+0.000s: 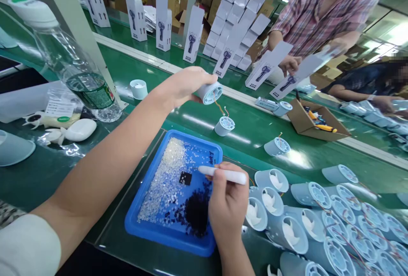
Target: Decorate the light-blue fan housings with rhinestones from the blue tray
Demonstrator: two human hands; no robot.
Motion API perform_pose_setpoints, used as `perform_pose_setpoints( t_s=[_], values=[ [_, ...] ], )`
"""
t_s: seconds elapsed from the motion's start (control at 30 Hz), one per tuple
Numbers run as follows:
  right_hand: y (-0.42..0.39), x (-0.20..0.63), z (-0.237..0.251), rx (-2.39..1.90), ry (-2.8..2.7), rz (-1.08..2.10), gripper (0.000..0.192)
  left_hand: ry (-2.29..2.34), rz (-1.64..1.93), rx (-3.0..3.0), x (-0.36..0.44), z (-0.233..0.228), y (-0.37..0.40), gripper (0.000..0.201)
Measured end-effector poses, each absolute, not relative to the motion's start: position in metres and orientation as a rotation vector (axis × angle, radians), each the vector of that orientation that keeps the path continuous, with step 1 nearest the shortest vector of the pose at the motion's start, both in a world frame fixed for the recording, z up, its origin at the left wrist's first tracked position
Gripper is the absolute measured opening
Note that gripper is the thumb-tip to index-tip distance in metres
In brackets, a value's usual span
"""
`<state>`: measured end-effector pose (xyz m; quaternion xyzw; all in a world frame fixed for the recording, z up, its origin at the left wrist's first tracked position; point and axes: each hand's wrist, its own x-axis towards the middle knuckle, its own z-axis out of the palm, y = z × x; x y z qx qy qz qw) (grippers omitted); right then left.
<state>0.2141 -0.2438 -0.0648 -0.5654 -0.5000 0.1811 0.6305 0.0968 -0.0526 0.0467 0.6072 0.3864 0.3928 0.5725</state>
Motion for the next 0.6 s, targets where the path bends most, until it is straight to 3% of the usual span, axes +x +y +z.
perform_pose_setpoints(
  t_s=[0.1,0.23,0.37,0.6],
  values=[
    [-0.24,0.215,-0.059,-1.014,-0.858,0.617,0.014,0.852,0.783,1.485,0.1,0.047,-0.056,0.016],
    [-0.236,0.218,-0.052,-0.85,-0.737,0.643,0.017,0.809,0.63,1.563,0.106,0.047,-0.062,0.023],
    [-0.237,0.219,-0.052,-0.883,-0.731,0.519,0.011,0.822,0.579,1.557,0.113,0.046,-0.067,0.027],
    [-0.237,0.223,-0.058,-1.088,-0.754,0.504,0.023,0.822,0.522,1.643,0.121,0.051,-0.079,0.026]
  ],
)
